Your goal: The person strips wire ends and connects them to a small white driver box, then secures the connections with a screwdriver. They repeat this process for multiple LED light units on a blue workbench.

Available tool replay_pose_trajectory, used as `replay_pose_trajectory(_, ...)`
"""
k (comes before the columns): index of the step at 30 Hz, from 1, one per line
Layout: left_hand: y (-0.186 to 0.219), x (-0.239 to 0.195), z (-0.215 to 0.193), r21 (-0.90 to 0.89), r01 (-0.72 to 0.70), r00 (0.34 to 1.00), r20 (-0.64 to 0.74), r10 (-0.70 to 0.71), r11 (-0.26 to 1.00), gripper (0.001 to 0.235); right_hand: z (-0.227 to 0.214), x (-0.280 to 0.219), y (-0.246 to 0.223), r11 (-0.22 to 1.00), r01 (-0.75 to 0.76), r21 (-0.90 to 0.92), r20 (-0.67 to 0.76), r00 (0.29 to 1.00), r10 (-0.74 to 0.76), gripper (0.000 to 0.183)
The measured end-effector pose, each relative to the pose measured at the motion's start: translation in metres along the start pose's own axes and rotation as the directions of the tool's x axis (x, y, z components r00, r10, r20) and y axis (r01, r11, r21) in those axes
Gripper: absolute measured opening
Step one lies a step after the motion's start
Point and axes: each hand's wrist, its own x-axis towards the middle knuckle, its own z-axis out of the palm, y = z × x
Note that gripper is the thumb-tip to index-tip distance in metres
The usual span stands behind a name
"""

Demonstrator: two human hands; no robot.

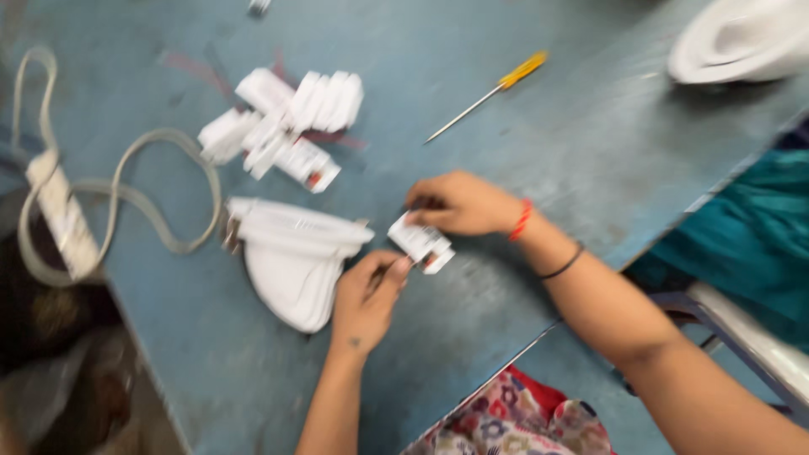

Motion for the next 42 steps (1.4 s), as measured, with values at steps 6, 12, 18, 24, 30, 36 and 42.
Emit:
replay_pose_trajectory(6, 0.016, -0.005, 0.006, 0.039, -0.008, 1.0, -0.019, 0.009, 0.999, 0.018, 0.001, 0.004, -0.015, 0.993, 0.01, -0.115, 0.025, 1.0, -0.007, 0.031)
replay_pose_trajectory(12, 0.015, -0.003, 0.008, 0.049, 0.002, 1.0, -0.008, -0.002, 0.999, 0.014, 0.001, 0.004, -0.025, 0.991, 0.038, -0.127, 0.003, 0.999, -0.037, 0.027)
replay_pose_trajectory(18, 0.012, -0.002, 0.003, 0.079, 0.016, 0.999, 0.037, -0.019, 0.997, 0.013, 0.002, 0.003, -0.02, 0.991, 0.026, -0.131, 0.008, 1.0, -0.025, 0.028)
replay_pose_trajectory(24, 0.018, -0.007, 0.006, 0.234, -0.297, 0.952, 0.001, 0.305, 0.926, 0.018, -0.005, -0.001, -0.021, 0.991, 0.077, -0.113, -0.017, 0.997, -0.08, 0.024)
replay_pose_trajectory(30, 0.021, -0.008, 0.01, 0.197, -0.387, 0.901, -0.127, 0.415, 0.901, 0.014, -0.028, -0.016, -0.032, 0.987, 0.127, 0.096, -0.091, 0.989, -0.118, 0.012)
replay_pose_trajectory(36, 0.021, -0.01, 0.016, 0.279, -0.459, 0.843, -0.163, 0.512, 0.844, 0.014, -0.017, -0.019, -0.049, 0.957, 0.272, 0.099, 0.106, 0.954, -0.282, 0.023)
replay_pose_trajectory(42, 0.027, -0.013, 0.012, 0.541, -0.553, 0.687, -0.135, 0.714, 0.634, 0.018, -0.01, -0.019, -0.056, 0.965, 0.257, 0.058, 0.044, 0.965, -0.259, 0.015)
